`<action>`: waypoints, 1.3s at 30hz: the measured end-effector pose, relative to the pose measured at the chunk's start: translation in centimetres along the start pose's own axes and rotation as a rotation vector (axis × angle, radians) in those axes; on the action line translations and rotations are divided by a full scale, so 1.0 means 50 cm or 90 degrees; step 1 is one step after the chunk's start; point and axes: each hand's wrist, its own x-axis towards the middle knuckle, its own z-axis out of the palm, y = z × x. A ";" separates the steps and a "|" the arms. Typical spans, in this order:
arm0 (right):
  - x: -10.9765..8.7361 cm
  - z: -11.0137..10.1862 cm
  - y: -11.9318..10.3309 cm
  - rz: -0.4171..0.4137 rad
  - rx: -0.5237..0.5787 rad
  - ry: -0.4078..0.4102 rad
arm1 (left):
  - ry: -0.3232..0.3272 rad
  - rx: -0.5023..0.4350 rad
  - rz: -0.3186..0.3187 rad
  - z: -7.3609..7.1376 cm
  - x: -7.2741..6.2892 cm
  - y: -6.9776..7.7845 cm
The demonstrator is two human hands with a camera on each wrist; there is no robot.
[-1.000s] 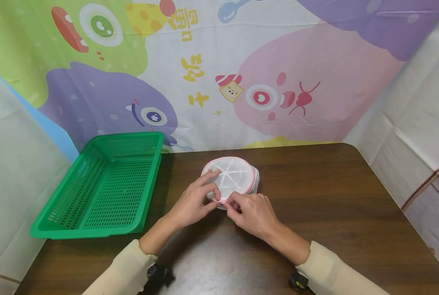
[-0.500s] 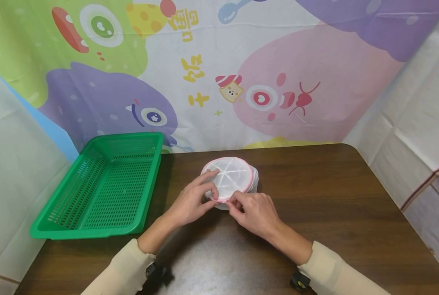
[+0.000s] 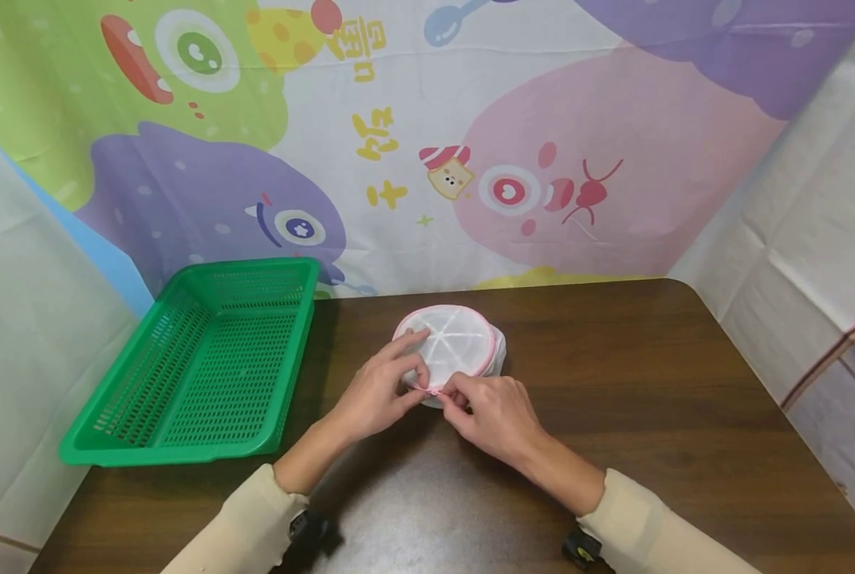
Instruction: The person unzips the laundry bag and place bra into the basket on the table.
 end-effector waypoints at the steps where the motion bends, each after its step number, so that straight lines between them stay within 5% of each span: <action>1: -0.001 0.000 0.001 -0.001 -0.003 0.000 | -0.003 0.001 -0.001 0.000 0.000 -0.001; 10: -0.010 -0.002 0.010 0.015 0.000 0.000 | -0.007 0.009 -0.013 -0.008 -0.003 -0.003; 21: -0.002 0.000 -0.002 0.002 0.006 -0.006 | 0.014 0.006 0.029 -0.001 0.004 0.007; 39: -0.006 -0.002 0.003 0.017 0.003 -0.014 | -0.006 -0.012 0.008 -0.007 -0.006 -0.007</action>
